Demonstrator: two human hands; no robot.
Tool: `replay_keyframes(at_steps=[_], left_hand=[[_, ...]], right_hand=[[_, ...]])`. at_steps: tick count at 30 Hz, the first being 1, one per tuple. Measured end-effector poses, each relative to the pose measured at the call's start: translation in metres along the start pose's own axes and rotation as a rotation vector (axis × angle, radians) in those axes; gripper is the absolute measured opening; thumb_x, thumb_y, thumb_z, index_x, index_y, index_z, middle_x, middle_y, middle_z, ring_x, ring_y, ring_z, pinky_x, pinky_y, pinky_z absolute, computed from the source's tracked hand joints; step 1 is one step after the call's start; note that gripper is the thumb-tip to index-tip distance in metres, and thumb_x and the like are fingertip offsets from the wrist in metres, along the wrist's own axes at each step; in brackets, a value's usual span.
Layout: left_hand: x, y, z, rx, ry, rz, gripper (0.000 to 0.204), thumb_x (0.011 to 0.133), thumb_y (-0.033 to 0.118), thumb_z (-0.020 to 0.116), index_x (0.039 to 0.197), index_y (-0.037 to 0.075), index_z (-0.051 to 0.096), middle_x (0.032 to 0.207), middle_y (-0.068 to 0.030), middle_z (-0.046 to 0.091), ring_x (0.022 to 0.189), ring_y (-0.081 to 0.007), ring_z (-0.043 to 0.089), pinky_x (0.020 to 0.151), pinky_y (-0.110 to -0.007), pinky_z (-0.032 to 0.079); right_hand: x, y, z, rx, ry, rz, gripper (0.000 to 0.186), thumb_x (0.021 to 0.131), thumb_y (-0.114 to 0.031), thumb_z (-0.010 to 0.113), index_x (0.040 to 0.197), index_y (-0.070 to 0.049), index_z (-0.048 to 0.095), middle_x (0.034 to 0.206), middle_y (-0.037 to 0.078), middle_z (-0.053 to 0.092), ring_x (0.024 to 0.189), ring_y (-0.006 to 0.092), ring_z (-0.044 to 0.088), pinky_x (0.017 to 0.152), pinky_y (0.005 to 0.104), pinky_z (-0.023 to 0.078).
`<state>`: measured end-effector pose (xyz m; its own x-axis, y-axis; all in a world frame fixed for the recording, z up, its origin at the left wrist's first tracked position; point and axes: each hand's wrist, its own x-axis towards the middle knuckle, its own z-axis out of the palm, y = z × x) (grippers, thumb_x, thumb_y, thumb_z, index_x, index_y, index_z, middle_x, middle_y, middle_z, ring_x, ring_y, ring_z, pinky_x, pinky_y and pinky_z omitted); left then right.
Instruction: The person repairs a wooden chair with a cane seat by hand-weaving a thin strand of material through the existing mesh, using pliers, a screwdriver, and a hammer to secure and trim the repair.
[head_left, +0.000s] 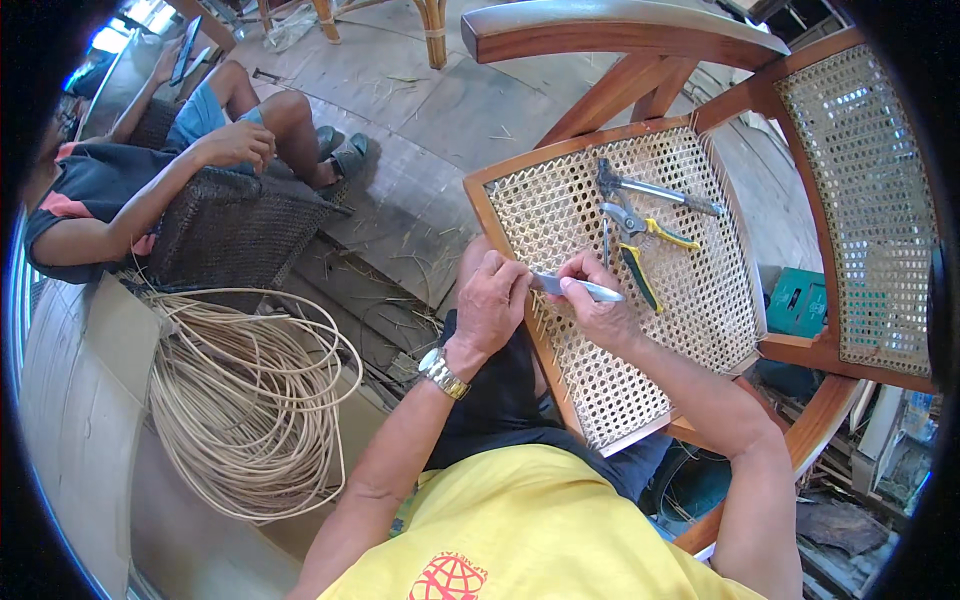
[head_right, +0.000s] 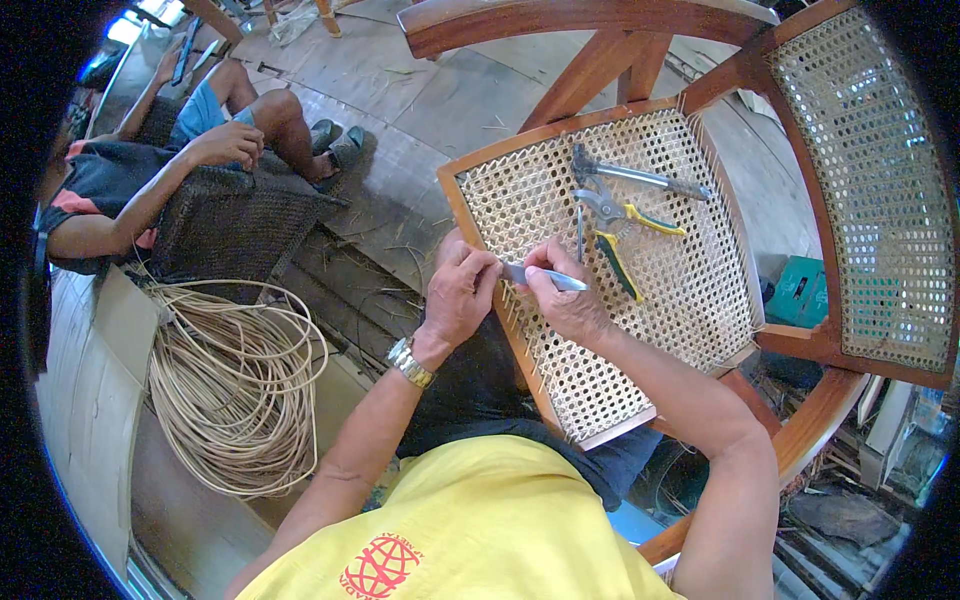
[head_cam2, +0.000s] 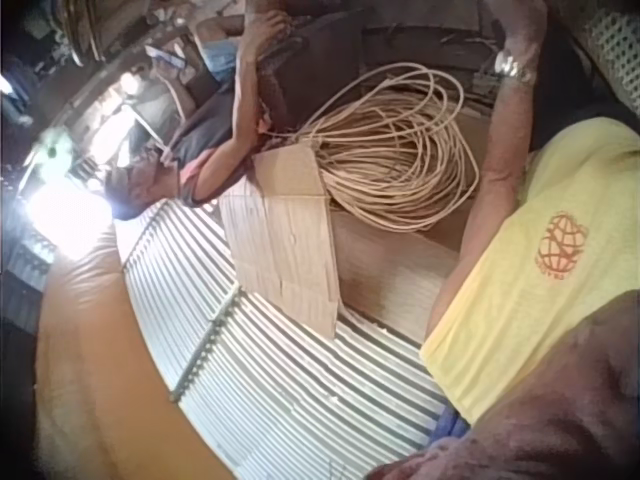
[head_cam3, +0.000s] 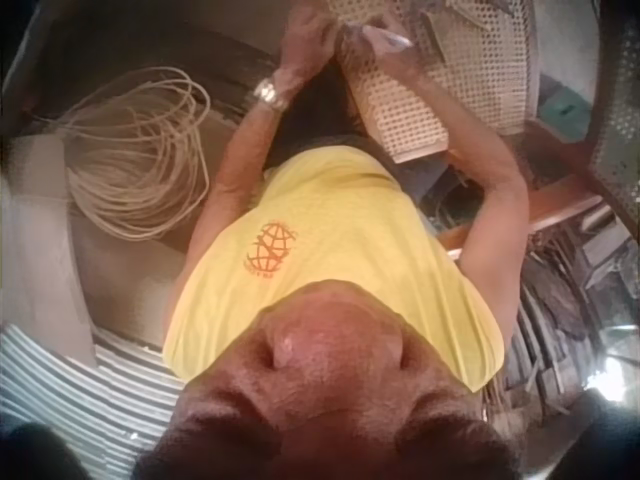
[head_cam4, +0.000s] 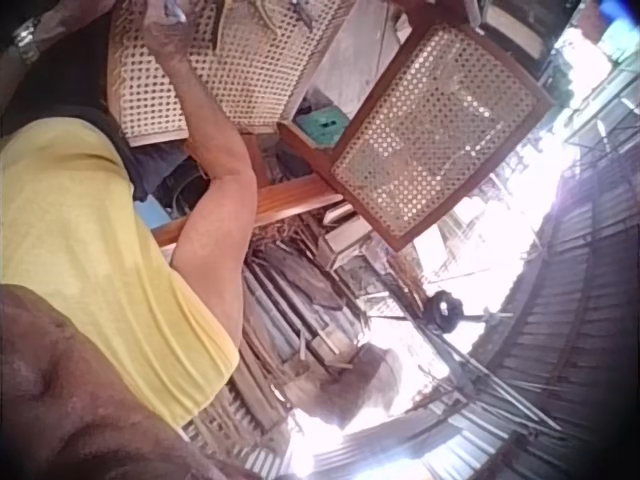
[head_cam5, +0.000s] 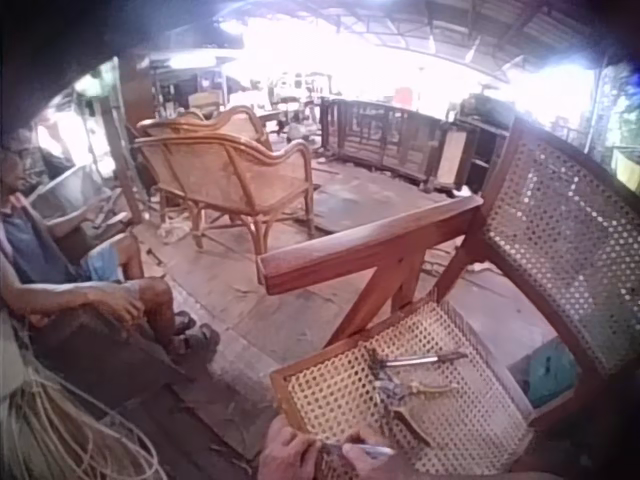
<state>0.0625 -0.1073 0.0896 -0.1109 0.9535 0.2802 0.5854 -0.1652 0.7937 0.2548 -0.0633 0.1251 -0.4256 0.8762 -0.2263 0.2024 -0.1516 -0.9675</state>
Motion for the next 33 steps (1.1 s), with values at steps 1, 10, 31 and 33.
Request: replay_keyframes(at_steps=[1,10,31,33], left_hand=[[0.000,-0.001,0.000,-0.001,0.002,0.027,0.009,0.093,0.009,0.075,0.098,0.004,0.071,0.087,-0.0119,0.063,0.077,-0.0305,0.067,0.069,-0.039,0.053],[0.000,-0.005,-0.004,-0.017,-0.076,-0.048,0.006,0.093,0.011,0.072,0.097,0.007,0.070,0.094,-0.0114,0.063,0.088,-0.0327,0.067,0.078,-0.043,0.054],[-0.010,-0.004,-0.011,-0.098,-0.129,0.023,0.005,0.094,0.005,0.069,0.098,0.007,0.069,0.091,-0.0108,0.059,0.089,-0.0330,0.064,0.077,-0.043,0.052],[-0.008,-0.004,-0.010,-0.119,-0.133,0.003,0.005,0.093,0.005,0.070,0.096,0.007,0.069,0.091,-0.0110,0.059,0.090,-0.0332,0.065,0.078,-0.043,0.052]], right_hand=[[0.000,-0.002,-0.001,-0.001,0.001,0.001,0.009,0.099,-0.007,0.053,0.106,-0.002,0.055,0.093,0.009,0.062,0.084,0.0163,0.070,0.077,0.0323,0.057],[-0.002,-0.009,-0.010,-0.483,-0.232,-0.253,0.023,0.105,-0.015,0.044,0.117,0.000,0.058,0.101,0.010,0.067,0.089,0.0148,0.072,0.083,0.0317,0.059],[0.002,-0.016,0.001,-0.407,-0.163,-0.125,0.019,0.102,-0.014,0.048,0.110,0.000,0.057,0.088,0.021,0.067,0.086,0.0362,0.072,0.080,0.0450,0.056],[0.002,-0.014,0.003,-0.450,-0.168,-0.157,0.018,0.102,-0.015,0.049,0.110,-0.001,0.057,0.088,0.020,0.067,0.085,0.0365,0.071,0.079,0.0449,0.056]])
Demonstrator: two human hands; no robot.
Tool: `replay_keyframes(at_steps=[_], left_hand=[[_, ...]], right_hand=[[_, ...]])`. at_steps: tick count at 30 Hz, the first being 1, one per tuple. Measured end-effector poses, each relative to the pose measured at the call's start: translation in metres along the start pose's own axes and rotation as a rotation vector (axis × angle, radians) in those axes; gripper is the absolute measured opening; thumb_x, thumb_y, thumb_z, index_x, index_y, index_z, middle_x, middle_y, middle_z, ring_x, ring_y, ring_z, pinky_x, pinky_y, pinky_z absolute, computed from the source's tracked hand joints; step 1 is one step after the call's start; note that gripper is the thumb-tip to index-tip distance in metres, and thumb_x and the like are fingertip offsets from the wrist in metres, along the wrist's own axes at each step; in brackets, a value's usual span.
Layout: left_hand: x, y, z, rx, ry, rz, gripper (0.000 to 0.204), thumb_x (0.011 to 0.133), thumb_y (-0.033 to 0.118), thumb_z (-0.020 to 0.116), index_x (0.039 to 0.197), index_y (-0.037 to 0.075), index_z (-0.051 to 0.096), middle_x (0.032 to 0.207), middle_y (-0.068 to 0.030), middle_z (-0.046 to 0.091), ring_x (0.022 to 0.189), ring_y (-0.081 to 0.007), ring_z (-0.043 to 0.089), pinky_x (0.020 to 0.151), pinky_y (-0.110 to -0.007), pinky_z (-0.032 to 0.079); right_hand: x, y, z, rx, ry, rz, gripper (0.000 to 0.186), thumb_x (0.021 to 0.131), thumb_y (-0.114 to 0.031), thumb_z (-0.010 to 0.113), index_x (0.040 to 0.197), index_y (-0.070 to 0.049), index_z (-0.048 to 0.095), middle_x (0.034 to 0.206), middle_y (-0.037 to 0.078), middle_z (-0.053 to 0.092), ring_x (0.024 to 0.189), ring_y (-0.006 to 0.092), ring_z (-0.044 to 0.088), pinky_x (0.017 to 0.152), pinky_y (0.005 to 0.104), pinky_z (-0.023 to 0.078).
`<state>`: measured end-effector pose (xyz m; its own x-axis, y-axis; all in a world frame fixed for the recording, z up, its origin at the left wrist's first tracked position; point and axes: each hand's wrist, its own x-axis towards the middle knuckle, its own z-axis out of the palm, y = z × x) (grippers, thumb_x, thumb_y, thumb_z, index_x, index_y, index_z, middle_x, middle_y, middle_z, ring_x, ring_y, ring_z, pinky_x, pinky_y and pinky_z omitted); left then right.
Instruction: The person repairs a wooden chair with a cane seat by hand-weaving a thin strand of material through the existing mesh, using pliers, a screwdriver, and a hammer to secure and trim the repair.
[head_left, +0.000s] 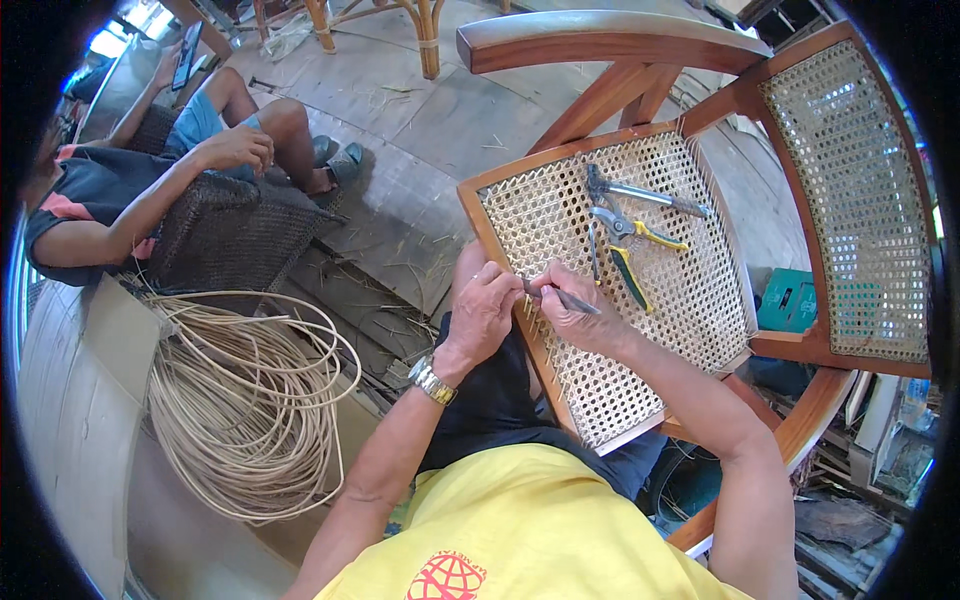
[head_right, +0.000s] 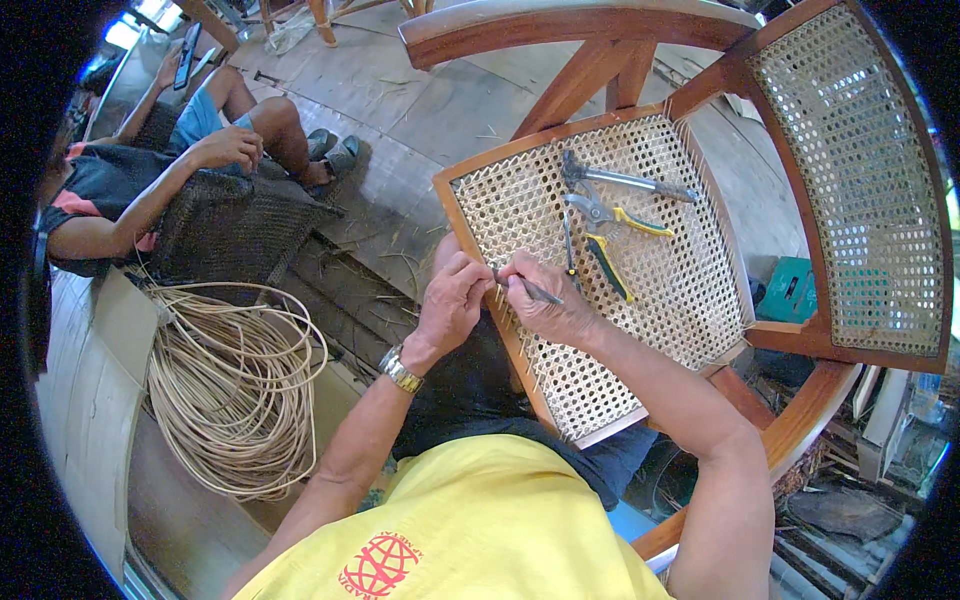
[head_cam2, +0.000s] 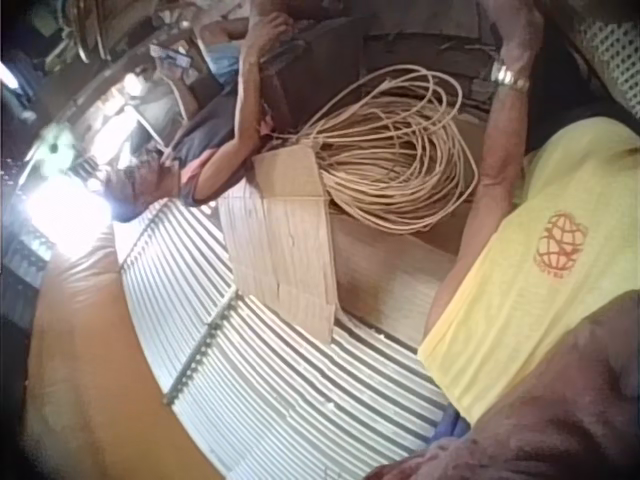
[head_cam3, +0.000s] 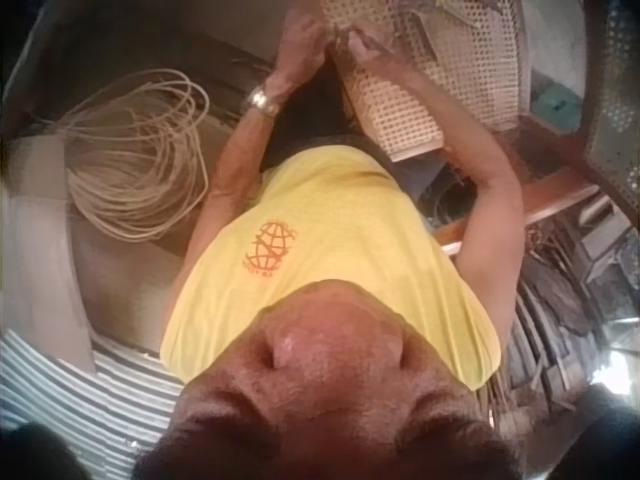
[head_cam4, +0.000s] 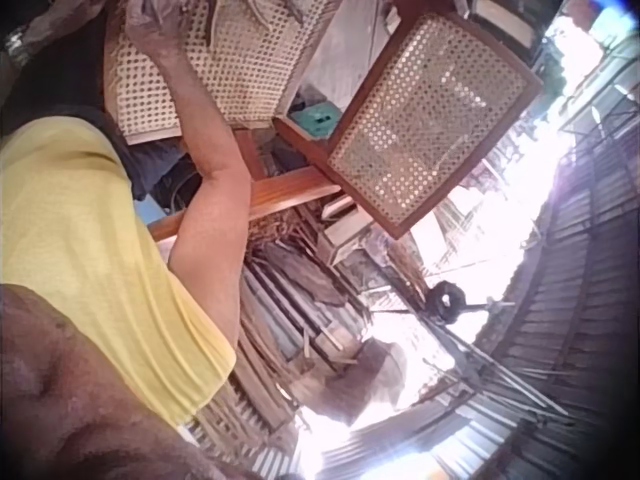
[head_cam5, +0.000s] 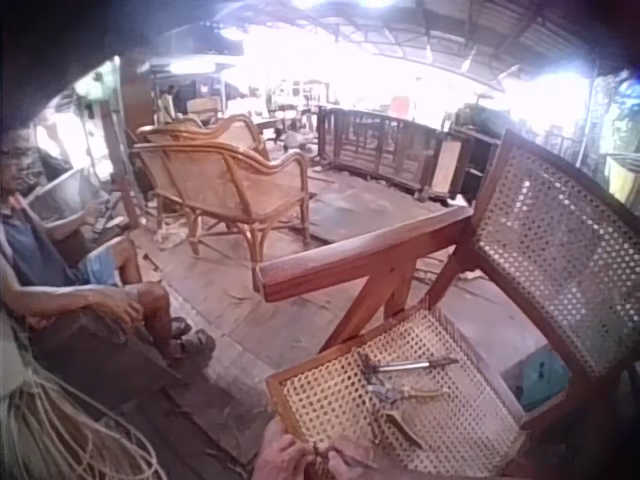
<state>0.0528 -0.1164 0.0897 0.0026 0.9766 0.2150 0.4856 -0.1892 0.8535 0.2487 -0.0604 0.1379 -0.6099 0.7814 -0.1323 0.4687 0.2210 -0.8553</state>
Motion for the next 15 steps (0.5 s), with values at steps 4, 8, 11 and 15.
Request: replay_keyframes(at_steps=[4,8,11,15], left_hand=[[0.002,0.026,-0.012,0.095,-0.093,0.162,0.005,0.089,0.004,0.071,0.092,0.007,0.069,0.094,-0.0113,0.061,0.091,-0.0340,0.064,0.079,-0.043,0.052],[-0.042,0.057,0.008,-0.096,-0.218,0.177,0.004,0.092,0.008,0.069,0.089,0.006,0.068,0.090,-0.0130,0.062,0.086,-0.0347,0.062,0.074,-0.044,0.050],[-0.049,0.050,-0.021,0.013,0.001,-0.250,0.017,0.098,0.014,0.070,0.086,0.001,0.068,0.085,-0.0133,0.060,0.077,-0.0300,0.061,0.069,-0.039,0.050],[-0.057,0.003,-0.052,0.347,0.227,-0.266,0.029,0.094,0.018,0.074,0.114,0.001,0.064,0.107,-0.0202,0.062,0.096,-0.0372,0.063,0.085,-0.043,0.054]], right_hand=[[0.003,0.002,0.000,0.002,-0.005,-0.012,0.019,0.102,-0.014,0.047,0.112,-0.002,0.058,0.088,0.017,0.069,0.084,0.0297,0.072,0.080,0.0442,0.056],[0.008,0.011,0.002,0.058,-0.015,0.085,0.019,0.102,-0.017,0.048,0.110,-0.003,0.058,0.088,0.017,0.068,0.082,0.0313,0.071,0.081,0.0441,0.057],[0.017,0.009,-0.004,0.123,-0.053,0.154,0.021,0.102,-0.020,0.050,0.110,-0.003,0.060,0.086,0.016,0.068,0.079,0.0297,0.071,0.081,0.0448,0.058],[0.030,-0.008,-0.027,0.501,-0.097,0.364,0.021,0.102,-0.017,0.063,0.115,0.000,0.061,0.093,0.008,0.070,0.081,0.0119,0.069,0.077,0.0295,0.060]])
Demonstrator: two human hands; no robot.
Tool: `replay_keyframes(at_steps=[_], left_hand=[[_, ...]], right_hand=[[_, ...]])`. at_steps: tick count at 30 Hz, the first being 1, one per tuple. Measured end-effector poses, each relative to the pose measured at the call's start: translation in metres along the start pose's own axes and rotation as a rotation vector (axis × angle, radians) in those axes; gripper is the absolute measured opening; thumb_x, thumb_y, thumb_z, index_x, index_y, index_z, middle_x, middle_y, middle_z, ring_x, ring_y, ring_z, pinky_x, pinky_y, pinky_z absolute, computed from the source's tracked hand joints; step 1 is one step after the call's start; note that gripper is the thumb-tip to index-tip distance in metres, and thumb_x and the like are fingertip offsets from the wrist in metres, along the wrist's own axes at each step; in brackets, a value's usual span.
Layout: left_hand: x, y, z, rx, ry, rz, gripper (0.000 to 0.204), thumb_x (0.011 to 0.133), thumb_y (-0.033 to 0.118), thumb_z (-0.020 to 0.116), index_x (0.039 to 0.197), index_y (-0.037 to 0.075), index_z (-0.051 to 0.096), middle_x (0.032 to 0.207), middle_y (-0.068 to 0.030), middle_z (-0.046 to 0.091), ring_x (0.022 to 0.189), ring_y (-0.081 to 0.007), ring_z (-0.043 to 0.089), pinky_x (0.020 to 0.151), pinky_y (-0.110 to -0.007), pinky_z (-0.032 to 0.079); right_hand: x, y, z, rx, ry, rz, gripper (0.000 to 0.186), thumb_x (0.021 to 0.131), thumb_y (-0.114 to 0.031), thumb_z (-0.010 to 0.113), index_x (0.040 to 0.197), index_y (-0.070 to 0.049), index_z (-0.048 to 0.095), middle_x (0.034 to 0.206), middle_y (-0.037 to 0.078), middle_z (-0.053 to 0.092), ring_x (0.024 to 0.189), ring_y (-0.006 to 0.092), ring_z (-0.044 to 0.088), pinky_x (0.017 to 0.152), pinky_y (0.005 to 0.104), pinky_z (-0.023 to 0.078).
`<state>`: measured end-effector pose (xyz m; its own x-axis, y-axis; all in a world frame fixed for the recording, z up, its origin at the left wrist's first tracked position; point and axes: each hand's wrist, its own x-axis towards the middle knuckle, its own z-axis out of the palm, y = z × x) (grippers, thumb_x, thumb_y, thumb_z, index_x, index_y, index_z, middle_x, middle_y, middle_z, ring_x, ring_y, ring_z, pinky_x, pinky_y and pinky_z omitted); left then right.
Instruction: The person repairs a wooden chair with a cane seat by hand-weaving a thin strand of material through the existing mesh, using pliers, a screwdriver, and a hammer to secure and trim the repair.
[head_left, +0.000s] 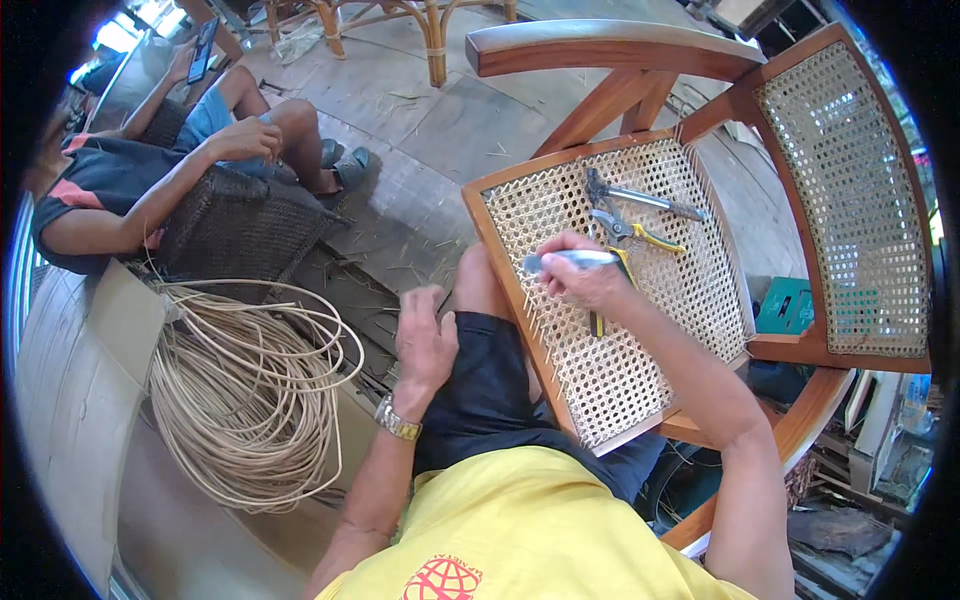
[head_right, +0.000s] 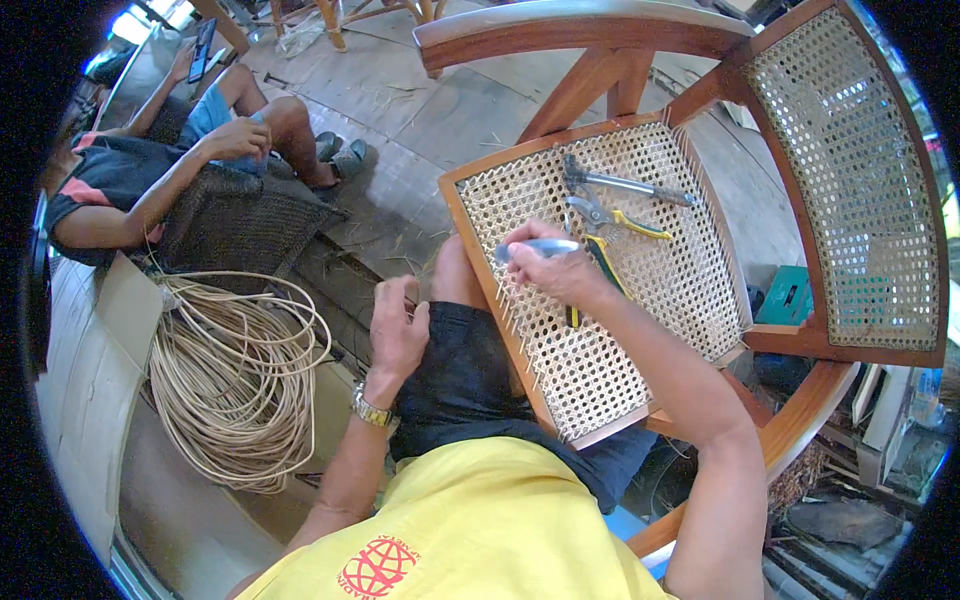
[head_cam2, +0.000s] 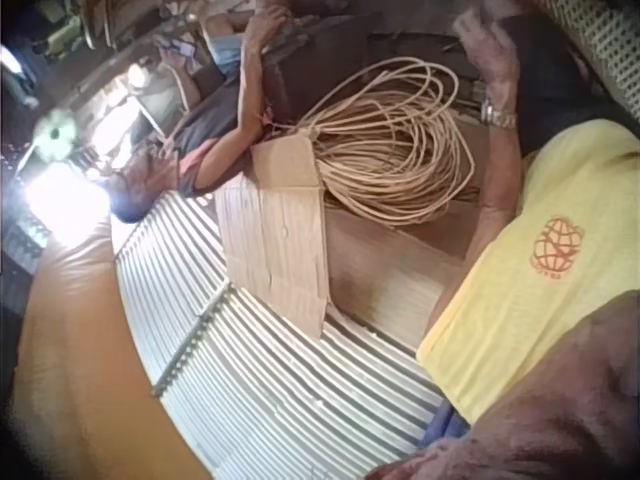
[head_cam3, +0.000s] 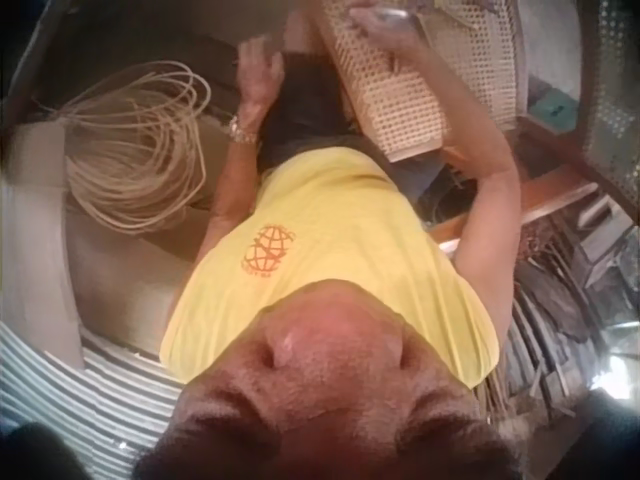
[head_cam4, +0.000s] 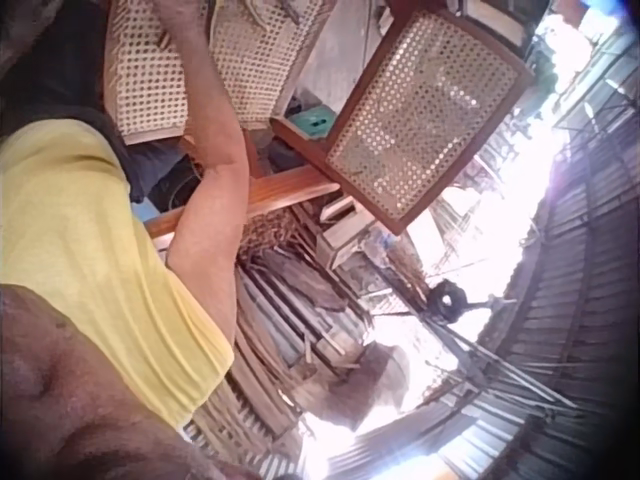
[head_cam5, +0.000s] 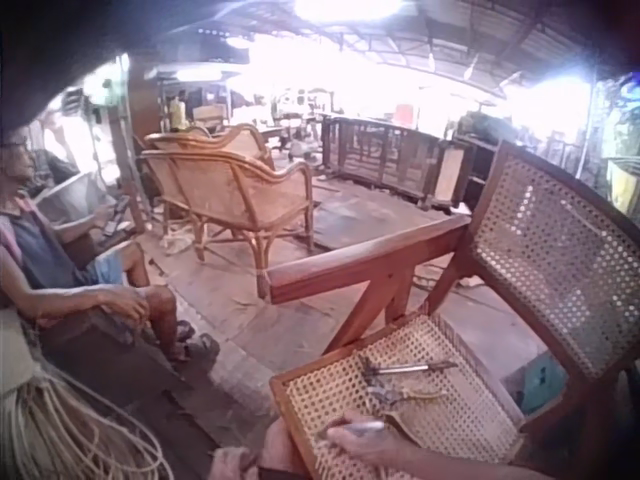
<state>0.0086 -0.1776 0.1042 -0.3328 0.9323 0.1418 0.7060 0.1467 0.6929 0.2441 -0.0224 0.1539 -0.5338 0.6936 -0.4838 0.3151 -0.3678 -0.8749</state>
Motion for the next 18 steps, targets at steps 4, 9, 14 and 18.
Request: replay_keyframes(at_steps=[4,9,14,18], left_hand=[[0.012,0.019,-0.008,-0.175,-0.060,0.037,0.052,0.095,0.022,0.076,0.138,0.001,0.055,0.126,-0.0192,0.061,0.115,-0.0338,0.063,0.098,-0.039,0.053],[0.011,0.074,0.025,-0.935,-0.218,-0.025,0.056,0.107,0.033,0.064,0.149,0.001,0.048,0.138,-0.0129,0.062,0.119,-0.0194,0.063,0.099,-0.032,0.052],[0.012,0.065,0.043,-1.065,-0.406,-0.235,0.047,0.113,0.037,0.048,0.144,0.002,0.052,0.120,-0.0109,0.070,0.107,-0.0148,0.067,0.092,-0.025,0.054],[0.020,0.051,0.032,-1.261,-0.220,-0.584,0.043,0.111,0.042,0.052,0.121,0.002,0.065,0.102,-0.0090,0.072,0.077,-0.0086,0.064,0.069,-0.023,0.054]], right_hand=[[-0.014,-0.032,-0.005,0.138,0.007,-0.146,0.023,0.097,-0.015,0.075,0.111,-0.001,0.064,0.090,0.008,0.070,0.078,0.0108,0.069,0.071,0.0267,0.059],[-0.013,-0.027,0.022,-0.635,-0.213,-0.131,0.020,0.092,-0.018,0.076,0.098,-0.001,0.068,0.078,0.015,0.070,0.075,0.0263,0.072,0.068,0.0390,0.058],[-0.027,-0.043,0.037,-0.833,-0.353,-0.207,0.031,0.092,-0.026,0.067,0.106,0.002,0.066,0.097,0.025,0.071,0.094,0.0427,0.070,0.084,0.0497,0.056],[-0.047,-0.042,0.011,-1.208,0.055,-0.105,0.050,0.098,-0.040,0.065,0.123,0.002,0.054,0.097,0.029,0.070,0.096,0.0393,0.072,0.083,0.0500,0.057]])
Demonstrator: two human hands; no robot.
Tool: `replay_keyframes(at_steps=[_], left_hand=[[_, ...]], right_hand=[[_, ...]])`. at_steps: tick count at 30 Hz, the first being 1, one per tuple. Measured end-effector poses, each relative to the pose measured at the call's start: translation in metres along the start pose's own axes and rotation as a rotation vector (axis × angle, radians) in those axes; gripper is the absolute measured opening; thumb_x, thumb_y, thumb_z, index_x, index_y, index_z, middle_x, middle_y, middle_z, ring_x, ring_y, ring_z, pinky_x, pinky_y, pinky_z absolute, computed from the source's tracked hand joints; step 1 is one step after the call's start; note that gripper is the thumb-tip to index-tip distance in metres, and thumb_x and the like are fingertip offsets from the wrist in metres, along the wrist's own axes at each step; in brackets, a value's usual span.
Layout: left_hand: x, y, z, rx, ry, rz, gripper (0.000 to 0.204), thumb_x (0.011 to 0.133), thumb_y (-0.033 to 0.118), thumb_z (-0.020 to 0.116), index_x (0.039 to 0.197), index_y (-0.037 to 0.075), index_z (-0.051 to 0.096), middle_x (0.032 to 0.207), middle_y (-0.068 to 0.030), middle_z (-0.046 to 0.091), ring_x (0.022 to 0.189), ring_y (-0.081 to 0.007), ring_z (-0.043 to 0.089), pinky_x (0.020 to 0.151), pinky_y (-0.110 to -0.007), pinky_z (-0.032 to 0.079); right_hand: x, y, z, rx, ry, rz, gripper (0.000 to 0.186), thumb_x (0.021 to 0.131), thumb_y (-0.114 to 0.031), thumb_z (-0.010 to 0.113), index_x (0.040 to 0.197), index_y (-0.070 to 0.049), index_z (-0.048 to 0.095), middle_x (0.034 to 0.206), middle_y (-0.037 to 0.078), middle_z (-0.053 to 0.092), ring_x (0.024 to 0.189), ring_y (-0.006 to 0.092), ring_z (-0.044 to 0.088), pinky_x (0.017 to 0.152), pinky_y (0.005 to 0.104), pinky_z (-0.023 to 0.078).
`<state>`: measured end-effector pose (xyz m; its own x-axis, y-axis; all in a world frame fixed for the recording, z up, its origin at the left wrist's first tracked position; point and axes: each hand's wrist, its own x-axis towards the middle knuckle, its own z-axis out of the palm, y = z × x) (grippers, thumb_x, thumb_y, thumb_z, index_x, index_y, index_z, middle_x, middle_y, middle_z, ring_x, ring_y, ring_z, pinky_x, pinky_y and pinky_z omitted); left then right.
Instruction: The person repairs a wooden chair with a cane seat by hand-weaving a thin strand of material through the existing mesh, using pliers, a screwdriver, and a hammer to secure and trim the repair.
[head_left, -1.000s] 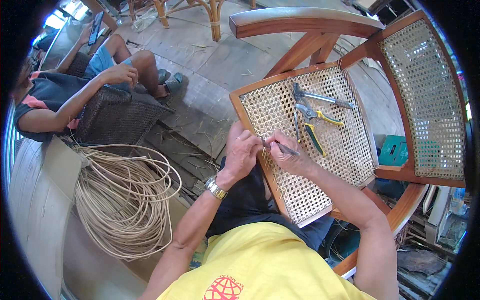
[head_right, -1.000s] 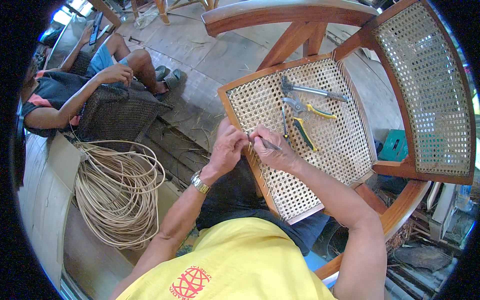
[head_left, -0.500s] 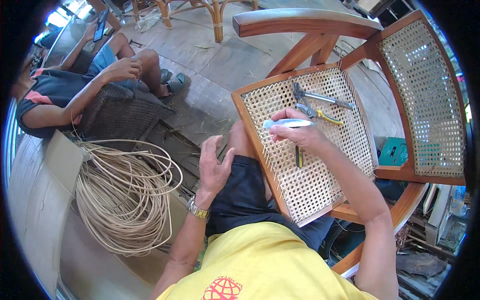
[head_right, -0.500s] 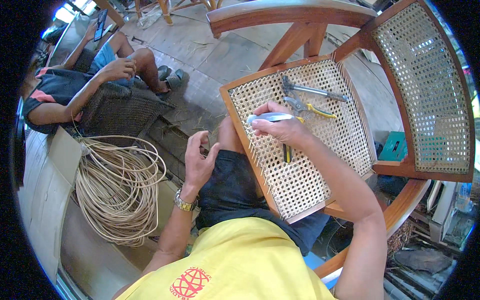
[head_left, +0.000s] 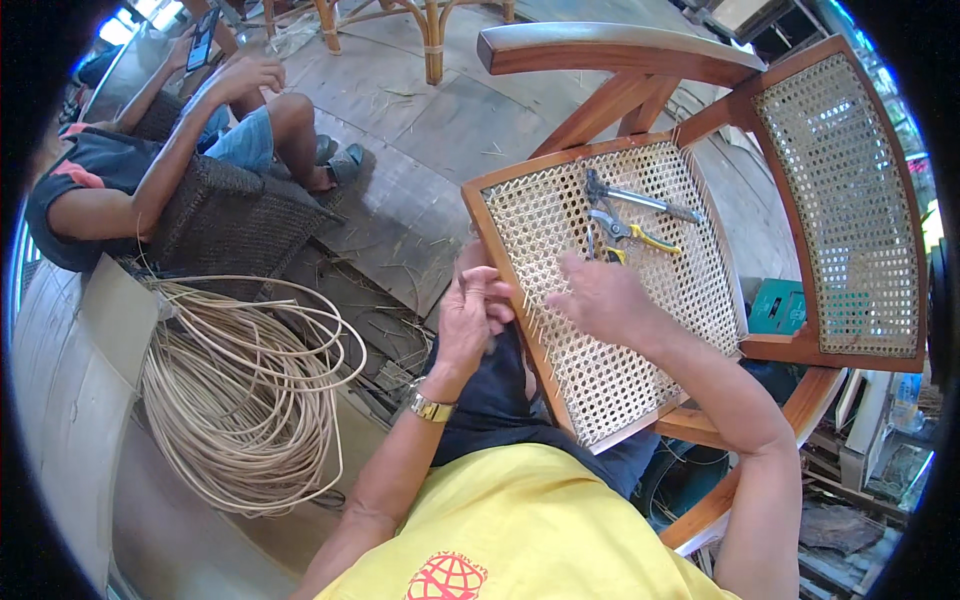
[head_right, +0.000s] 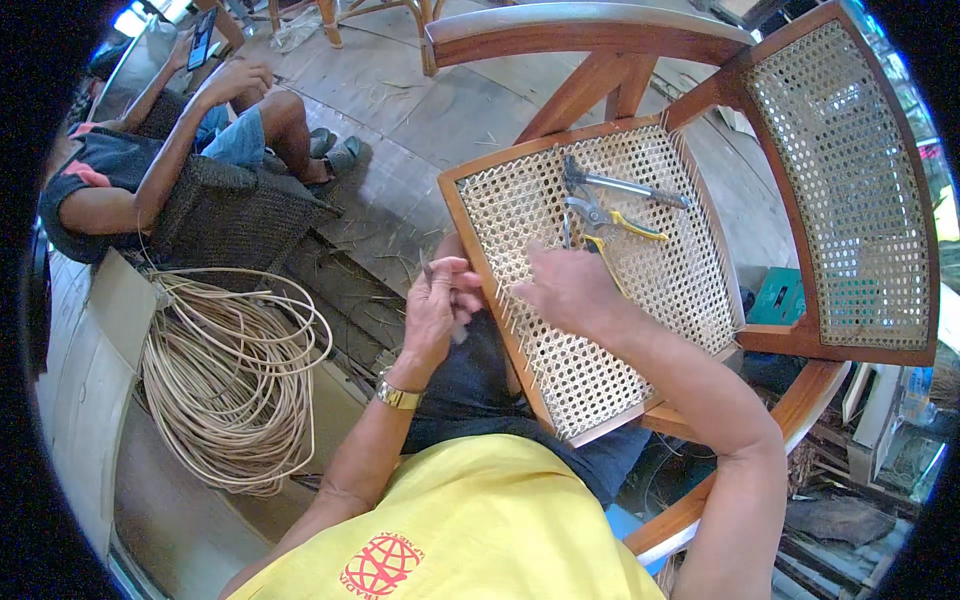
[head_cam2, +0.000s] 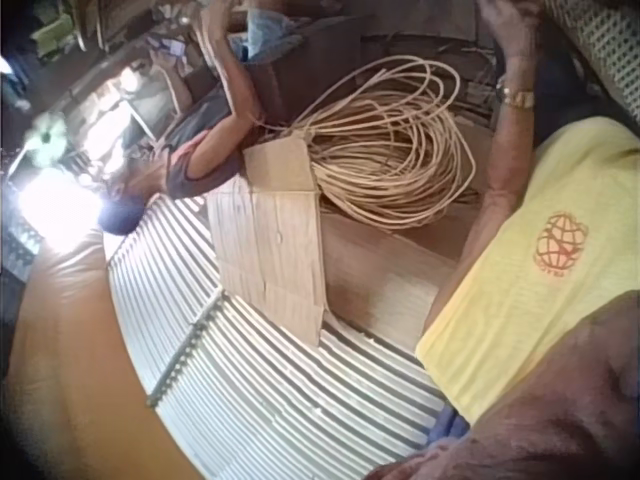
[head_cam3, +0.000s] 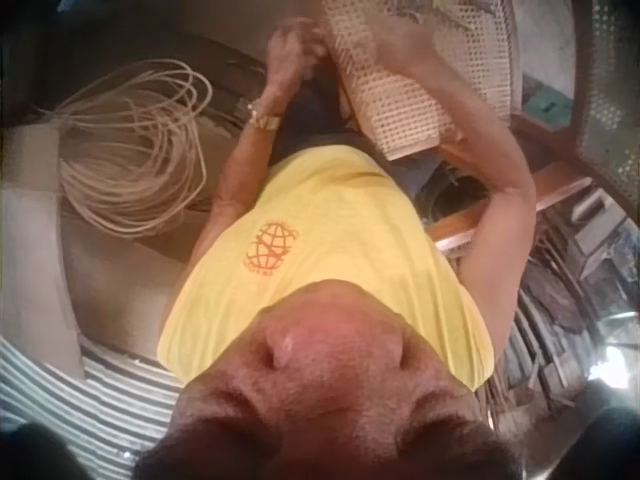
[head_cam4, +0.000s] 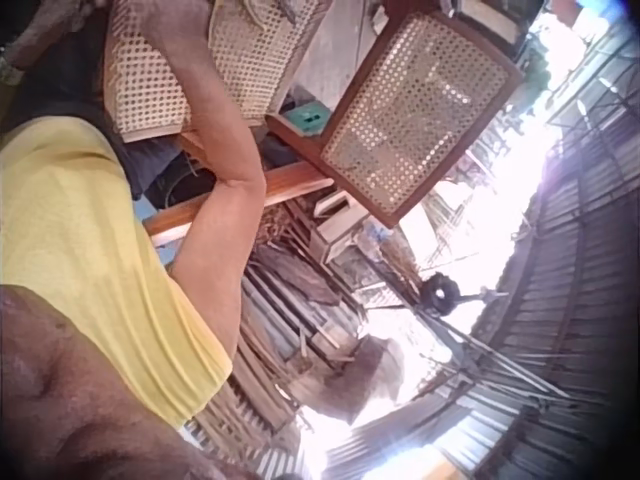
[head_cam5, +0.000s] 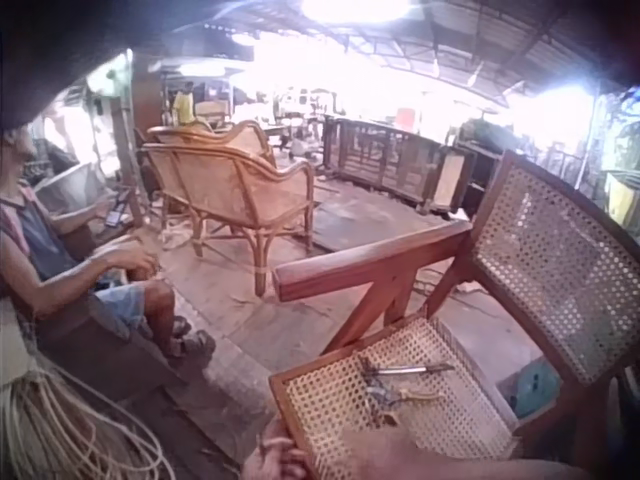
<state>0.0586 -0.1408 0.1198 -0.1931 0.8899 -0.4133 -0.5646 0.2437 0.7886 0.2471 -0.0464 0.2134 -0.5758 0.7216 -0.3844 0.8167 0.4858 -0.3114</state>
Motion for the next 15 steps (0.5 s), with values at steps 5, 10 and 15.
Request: replay_keyframes(at_steps=[5,10,15], left_hand=[[0.005,-0.004,-0.024,0.654,0.042,0.267,0.021,0.104,0.022,0.068,0.111,0.003,0.069,0.076,0.0026,0.066,0.063,-0.0041,0.054,0.057,-0.022,0.044],[0.007,-0.007,-0.018,0.869,-0.104,0.549,0.029,0.090,0.010,0.081,0.116,0.004,0.069,0.086,-0.0030,0.069,0.075,-0.0116,0.065,0.068,-0.027,0.054],[0.009,-0.010,-0.011,1.004,-0.124,0.572,0.041,0.085,0.008,0.083,0.123,0.007,0.068,0.102,-0.0122,0.069,0.092,-0.0248,0.071,0.079,-0.037,0.058]], right_hand=[[-0.003,0.043,0.003,-0.199,-0.146,0.208,0.056,0.101,-0.042,0.062,0.128,0.003,0.046,0.103,0.028,0.069,0.098,0.0413,0.071,0.084,0.0525,0.056],[0.003,0.058,0.042,-0.148,-0.100,0.073,0.050,0.102,-0.033,0.058,0.133,0.003,0.042,0.108,0.026,0.064,0.101,0.0427,0.068,0.086,0.0530,0.056],[0.005,0.084,0.041,0.065,0.061,-0.327,0.032,0.102,-0.023,0.056,0.118,0.004,0.056,0.114,0.024,0.063,0.116,0.0402,0.061,0.095,0.0506,0.053]])
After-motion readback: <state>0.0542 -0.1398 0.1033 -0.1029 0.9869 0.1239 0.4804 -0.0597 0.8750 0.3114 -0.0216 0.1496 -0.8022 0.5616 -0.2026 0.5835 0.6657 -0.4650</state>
